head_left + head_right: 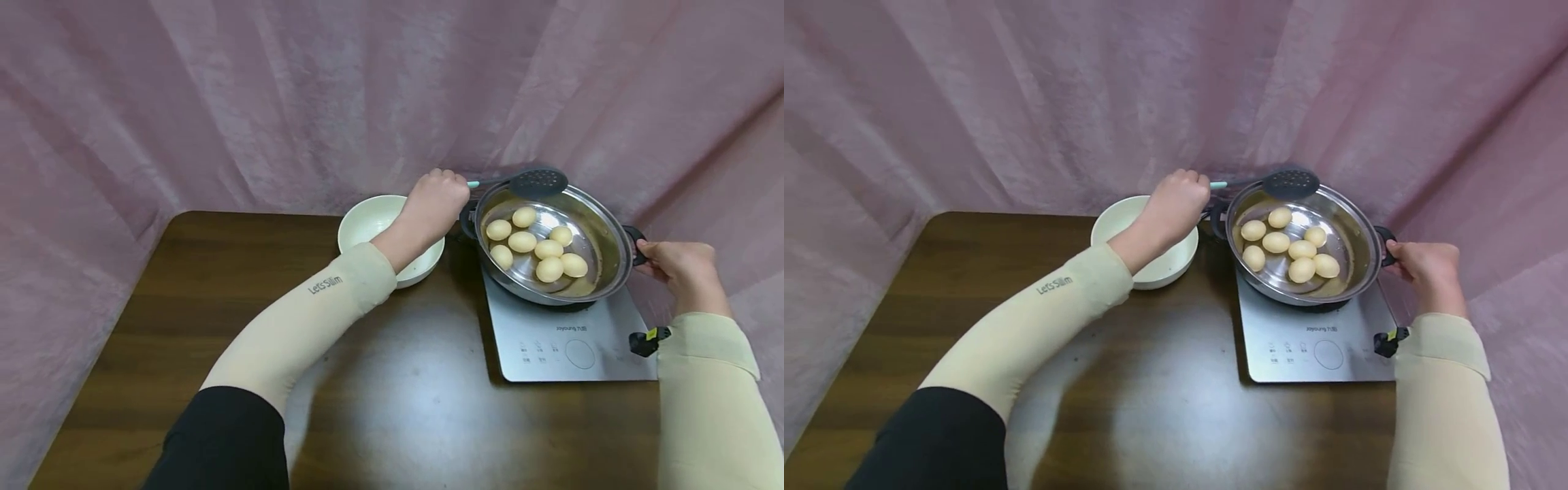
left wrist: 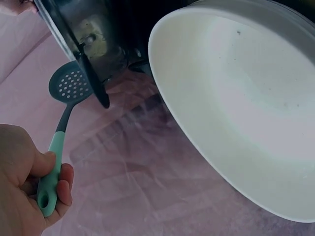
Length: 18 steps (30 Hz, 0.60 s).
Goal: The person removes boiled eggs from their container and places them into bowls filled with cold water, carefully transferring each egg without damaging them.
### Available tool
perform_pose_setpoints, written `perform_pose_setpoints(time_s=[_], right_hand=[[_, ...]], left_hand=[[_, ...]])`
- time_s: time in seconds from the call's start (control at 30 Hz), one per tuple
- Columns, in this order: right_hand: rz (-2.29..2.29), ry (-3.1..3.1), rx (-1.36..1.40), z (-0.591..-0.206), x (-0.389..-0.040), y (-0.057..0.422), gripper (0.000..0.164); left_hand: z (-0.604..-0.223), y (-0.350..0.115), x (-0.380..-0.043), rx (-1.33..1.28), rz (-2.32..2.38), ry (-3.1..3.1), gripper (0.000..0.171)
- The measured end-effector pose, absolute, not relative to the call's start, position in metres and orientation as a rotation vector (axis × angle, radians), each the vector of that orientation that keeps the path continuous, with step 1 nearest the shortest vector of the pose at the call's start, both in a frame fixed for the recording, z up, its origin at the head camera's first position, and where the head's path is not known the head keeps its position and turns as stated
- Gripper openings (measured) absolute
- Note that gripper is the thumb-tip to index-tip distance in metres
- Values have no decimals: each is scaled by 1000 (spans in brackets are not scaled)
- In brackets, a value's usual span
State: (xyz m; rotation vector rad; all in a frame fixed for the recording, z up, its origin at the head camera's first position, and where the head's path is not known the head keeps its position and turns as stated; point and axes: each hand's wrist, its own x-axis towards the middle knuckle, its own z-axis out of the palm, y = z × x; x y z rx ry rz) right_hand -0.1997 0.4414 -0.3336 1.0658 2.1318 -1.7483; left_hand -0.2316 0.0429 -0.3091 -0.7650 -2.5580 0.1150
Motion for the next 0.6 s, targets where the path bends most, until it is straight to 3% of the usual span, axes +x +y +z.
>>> perform_pose_setpoints(time_s=[0.23, 0.6], right_hand=[[-1718, 2147, 1105, -334, -189, 454, 25], [-1701, 2172, 1111, -337, -189, 456, 25]], left_hand=[[-320, 66, -228, -786, 144, -2503, 33], [-329, 76, -226, -738, 140, -2579, 31]])
